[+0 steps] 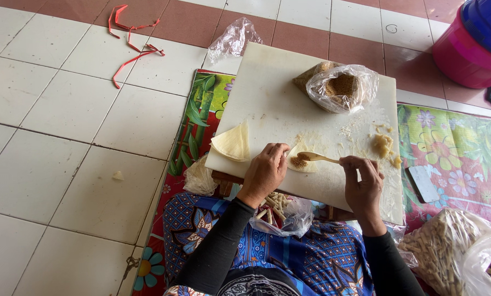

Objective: The person prepares spring rolls by placing a filling onto triangular wrappers with a wooden spoon and then folding and rolling the wrappers by hand on a white board.

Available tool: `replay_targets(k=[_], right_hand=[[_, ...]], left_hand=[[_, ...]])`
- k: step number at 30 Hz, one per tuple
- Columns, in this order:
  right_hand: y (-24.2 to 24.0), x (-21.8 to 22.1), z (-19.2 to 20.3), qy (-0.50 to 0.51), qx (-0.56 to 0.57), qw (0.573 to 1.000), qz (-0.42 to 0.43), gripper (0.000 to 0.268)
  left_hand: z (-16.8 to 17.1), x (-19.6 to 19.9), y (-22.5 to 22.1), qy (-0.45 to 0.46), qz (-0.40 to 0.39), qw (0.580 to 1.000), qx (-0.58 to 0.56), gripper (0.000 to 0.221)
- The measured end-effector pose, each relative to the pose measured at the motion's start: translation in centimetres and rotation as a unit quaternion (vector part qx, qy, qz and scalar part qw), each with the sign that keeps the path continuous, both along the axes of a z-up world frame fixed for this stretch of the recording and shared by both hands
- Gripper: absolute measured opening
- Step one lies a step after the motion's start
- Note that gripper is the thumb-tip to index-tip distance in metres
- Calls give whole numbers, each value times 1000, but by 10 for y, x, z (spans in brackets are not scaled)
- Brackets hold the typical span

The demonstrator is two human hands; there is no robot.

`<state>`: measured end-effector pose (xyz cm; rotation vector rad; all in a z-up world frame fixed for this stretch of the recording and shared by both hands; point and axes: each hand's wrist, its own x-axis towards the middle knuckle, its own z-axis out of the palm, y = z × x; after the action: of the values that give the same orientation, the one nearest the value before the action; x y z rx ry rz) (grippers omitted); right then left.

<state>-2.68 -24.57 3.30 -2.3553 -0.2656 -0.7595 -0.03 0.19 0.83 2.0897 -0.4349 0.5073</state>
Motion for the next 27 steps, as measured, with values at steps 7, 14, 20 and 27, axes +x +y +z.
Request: replay_targets(k=[7,14,20,27], right_hand=[[3,-4,12,-108,-111,986,66,11],[5,-15,17,-184,-177,966,52,13],[-33,30,15,-226,-147,963,-29,3],[-45,124,45,-151,-221,962,-62,8]], left_hand=[[0,1,1,22,-4,1000,1,19],[0,0,1,-1,-3,1000,-5,20],[1,-1,4,10,-22,999,-22,21],[5,-2,7,4,-54,997,-50,18]])
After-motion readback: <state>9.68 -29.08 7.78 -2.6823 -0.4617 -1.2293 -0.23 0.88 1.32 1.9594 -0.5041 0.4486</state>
